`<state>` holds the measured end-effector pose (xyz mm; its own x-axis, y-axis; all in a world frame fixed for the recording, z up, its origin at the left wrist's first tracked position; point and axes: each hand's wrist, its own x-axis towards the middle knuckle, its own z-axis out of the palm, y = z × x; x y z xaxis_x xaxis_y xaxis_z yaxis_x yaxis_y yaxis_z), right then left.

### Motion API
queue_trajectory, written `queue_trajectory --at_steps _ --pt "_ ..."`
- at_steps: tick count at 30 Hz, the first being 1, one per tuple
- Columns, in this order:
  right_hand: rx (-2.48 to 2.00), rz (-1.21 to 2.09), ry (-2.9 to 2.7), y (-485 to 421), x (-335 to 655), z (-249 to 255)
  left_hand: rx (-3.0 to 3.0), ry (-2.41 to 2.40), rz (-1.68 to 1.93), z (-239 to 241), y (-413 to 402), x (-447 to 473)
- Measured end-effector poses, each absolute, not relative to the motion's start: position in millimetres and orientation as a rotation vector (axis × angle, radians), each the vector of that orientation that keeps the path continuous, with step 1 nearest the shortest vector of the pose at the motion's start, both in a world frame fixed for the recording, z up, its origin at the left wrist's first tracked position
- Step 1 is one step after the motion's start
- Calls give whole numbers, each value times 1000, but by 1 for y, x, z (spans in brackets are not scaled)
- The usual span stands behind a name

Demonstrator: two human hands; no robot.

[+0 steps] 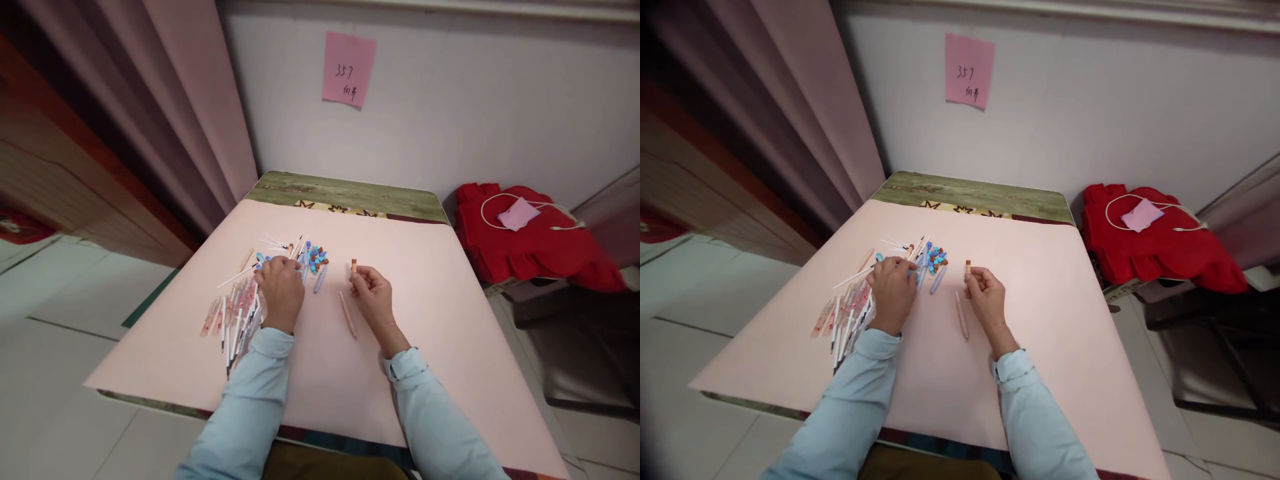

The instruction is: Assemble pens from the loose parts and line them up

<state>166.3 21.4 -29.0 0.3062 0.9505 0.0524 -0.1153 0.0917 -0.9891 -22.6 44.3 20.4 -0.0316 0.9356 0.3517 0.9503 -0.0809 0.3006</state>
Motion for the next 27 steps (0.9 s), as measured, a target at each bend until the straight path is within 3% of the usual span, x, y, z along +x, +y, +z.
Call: queue_trajectory --at_steps 10,14,21,27 --pt "-1225 989 -856 29 170 -35 -2005 -2309 -1019 82 41 -62" --pt "-1224 1000 -824 29 169 -32 -1981 -2341 -949 91 56 -88" --pt "-1236 993 -825 27 167 -29 -2369 -2343 -680 71 122 -98" --pt "-1208 1006 -823 29 168 -33 -2956 -1649 -575 23 141 -55"
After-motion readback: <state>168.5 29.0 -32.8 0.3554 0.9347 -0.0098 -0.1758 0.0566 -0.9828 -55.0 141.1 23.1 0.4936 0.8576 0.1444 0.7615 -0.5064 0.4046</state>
